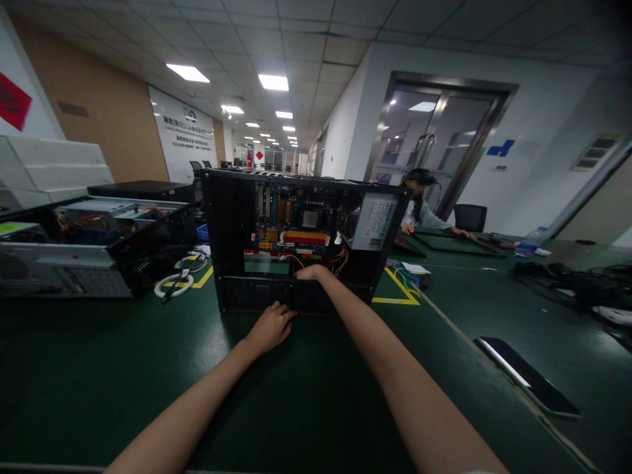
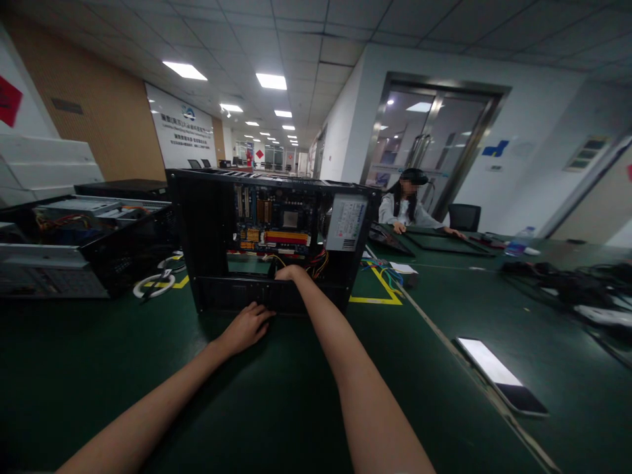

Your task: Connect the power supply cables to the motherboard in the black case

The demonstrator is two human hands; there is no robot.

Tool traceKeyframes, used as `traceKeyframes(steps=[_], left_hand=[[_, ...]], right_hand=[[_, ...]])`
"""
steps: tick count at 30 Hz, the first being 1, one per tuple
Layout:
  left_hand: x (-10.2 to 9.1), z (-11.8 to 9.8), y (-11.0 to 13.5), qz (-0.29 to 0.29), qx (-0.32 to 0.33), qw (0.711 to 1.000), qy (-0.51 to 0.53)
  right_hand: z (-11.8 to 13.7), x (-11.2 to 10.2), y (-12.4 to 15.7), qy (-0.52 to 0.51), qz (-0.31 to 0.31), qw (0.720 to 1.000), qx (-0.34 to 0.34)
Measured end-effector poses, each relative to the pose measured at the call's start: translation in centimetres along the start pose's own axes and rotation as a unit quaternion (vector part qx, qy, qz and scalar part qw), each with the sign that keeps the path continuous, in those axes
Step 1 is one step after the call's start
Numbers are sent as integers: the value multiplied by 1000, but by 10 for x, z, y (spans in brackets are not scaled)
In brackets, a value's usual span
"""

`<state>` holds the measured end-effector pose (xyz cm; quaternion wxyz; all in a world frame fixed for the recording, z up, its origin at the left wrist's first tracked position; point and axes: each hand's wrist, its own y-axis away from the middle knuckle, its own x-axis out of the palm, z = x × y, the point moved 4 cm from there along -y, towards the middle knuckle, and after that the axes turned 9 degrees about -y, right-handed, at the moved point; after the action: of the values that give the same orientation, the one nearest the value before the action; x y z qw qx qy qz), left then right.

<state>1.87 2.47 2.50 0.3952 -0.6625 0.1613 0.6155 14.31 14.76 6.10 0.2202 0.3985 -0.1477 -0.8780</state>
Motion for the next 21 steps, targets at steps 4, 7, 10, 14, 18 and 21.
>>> traceKeyframes(steps=[4, 7, 10, 14, 18, 21], left_hand=[[0, 0, 0, 2, -1, 1000, 0], [1, 1, 0, 4, -5, 1000, -1], [2, 1, 0, 3, -4, 1000, -2], [3, 1, -1, 4, -2, 1000, -7], [3, 1, -1, 0, -1, 1000, -9], [3, 1, -1, 1, 0, 1000, -9]], right_hand=[[1, 6, 1, -2, 100, 995, 25], [2, 6, 5, 9, 113, 993, 18], [5, 3, 11, 20, 89, 996, 5], [10, -5, 17, 52, 11, 999, -10], [14, -8, 18, 81, -28, 996, -29], [14, -7, 19, 62, -35, 997, -38]])
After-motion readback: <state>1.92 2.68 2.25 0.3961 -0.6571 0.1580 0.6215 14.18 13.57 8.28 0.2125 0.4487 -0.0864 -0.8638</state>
